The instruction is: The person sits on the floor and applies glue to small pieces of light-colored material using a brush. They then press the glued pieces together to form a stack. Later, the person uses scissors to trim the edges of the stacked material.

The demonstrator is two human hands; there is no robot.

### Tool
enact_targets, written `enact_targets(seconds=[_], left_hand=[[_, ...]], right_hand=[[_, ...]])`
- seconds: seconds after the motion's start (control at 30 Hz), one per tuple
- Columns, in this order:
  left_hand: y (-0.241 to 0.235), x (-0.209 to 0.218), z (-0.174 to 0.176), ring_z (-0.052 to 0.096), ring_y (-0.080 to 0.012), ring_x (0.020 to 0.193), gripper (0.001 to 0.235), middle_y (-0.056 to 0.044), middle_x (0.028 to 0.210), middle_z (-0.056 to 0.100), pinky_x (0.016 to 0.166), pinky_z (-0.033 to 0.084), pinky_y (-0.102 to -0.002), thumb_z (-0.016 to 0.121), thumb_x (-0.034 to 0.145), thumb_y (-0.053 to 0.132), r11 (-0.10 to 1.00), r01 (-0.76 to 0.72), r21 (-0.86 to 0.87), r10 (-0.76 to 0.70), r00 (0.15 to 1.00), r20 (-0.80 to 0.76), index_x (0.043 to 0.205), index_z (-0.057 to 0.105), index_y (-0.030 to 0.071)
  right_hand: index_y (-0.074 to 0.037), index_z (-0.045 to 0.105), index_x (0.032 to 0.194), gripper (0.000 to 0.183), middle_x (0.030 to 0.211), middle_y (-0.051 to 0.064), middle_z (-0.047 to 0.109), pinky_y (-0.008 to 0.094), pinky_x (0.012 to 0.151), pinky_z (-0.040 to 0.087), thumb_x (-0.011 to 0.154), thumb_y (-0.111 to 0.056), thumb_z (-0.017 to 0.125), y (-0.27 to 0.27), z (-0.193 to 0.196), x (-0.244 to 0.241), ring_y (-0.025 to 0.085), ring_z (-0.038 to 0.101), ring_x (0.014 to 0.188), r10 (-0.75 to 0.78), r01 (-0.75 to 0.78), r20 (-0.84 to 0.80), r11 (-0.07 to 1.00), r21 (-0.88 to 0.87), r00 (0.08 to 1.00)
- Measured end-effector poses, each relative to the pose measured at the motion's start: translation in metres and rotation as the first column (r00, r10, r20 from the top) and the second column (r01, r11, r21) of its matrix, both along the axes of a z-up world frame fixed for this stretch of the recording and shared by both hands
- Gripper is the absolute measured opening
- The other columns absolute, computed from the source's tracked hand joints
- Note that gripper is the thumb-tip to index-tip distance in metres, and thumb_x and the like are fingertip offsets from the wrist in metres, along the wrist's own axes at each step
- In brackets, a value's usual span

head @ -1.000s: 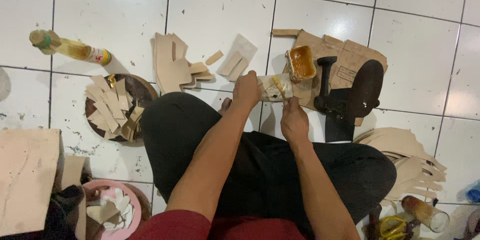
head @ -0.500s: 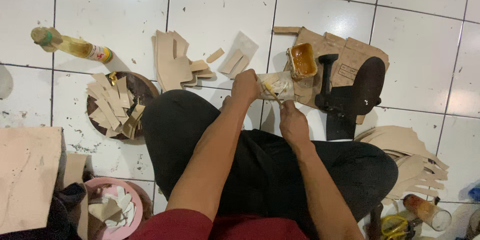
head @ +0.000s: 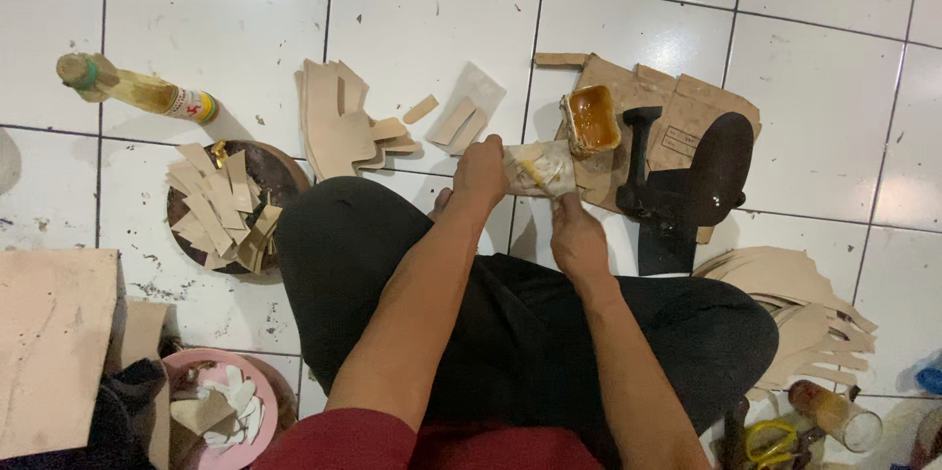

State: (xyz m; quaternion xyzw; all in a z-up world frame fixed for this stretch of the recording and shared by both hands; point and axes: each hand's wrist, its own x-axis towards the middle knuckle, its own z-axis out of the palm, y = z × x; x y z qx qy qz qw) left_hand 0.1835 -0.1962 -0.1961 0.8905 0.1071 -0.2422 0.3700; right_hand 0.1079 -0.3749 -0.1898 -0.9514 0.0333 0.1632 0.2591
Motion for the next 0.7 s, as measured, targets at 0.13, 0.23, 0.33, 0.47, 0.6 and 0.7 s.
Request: enact_targets(seconds=[0.13,0.23,0.33,0.47,0.6,0.7], left_hand=[[0.001,-0.003,0.017,0.063,-0.0399,0.092,0.016,-0.024,0.091,0.059,0.076,0.052,-0.051,0.058,0.079,0.0,0.999,-0.013,-0.031,0.013,1.0,0.019,0.094,0.053,0.0],[0.002,-0.001,0.025,0.064,-0.0392,0.091,0.012,-0.023,0.09,0.06,0.075,0.053,-0.048,0.052,0.081,-0.001,1.0,0.008,0.002,-0.008,1.0,0.001,0.093,0.053,-0.001],[0.003,-0.001,0.017,0.064,-0.0385,0.088,0.011,-0.022,0.088,0.061,0.073,0.054,-0.048,0.056,0.08,0.001,1.0,0.007,-0.009,-0.007,1.0,-0.003,0.09,0.053,0.001],[0.002,0.0,0.003,0.064,-0.04,0.088,0.016,-0.024,0.089,0.061,0.07,0.054,-0.048,0.059,0.077,0.0,0.999,-0.021,-0.025,0.021,1.0,-0.005,0.092,0.055,0.0],[0.002,0.005,-0.012,0.064,-0.0389,0.09,0.024,-0.025,0.092,0.062,0.073,0.054,-0.048,0.068,0.072,0.001,1.0,0.029,0.002,-0.029,0.999,-0.014,0.094,0.056,-0.001],[0.005,0.004,0.002,0.064,-0.0393,0.091,0.026,-0.024,0.093,0.062,0.073,0.054,-0.049,0.069,0.072,0.002,1.0,-0.003,-0.007,0.003,0.999,-0.04,0.095,0.056,0.001]], right_hand=[[-0.004,0.052,0.102,0.017,0.066,0.018,0.058,0.042,0.053,0.049,0.096,-0.014,0.039,-0.005,0.0,-0.003,0.034,0.062,0.062,0.0,0.017,0.185,0.996,-0.092,0.983],[-0.001,0.054,0.103,0.015,0.061,0.021,0.056,0.039,0.045,0.047,0.097,-0.009,0.043,-0.009,0.015,-0.004,0.035,0.06,0.055,-0.077,0.127,0.352,0.984,-0.122,0.933],[0.001,0.049,0.101,0.014,0.058,0.025,0.051,0.045,0.043,0.042,0.097,-0.011,0.044,-0.008,0.044,0.0,0.043,0.057,0.055,-0.118,0.181,0.471,0.979,-0.092,0.874],[-0.003,0.049,0.105,0.019,0.073,0.023,0.058,0.047,0.052,0.047,0.1,-0.018,0.039,-0.013,0.054,0.032,0.042,0.062,0.068,-0.212,0.248,0.339,0.967,-0.067,0.917],[-0.005,0.05,0.1,0.019,0.079,0.025,0.06,0.053,0.059,0.048,0.097,-0.021,0.042,-0.015,0.053,0.061,0.046,0.062,0.078,-0.182,0.216,0.187,0.959,-0.185,0.965],[-0.001,0.057,0.098,0.039,0.084,0.032,0.059,0.06,0.067,0.039,0.093,-0.033,0.035,0.005,0.113,0.06,0.055,0.055,0.088,-0.436,0.436,-0.034,0.89,0.134,0.899]])
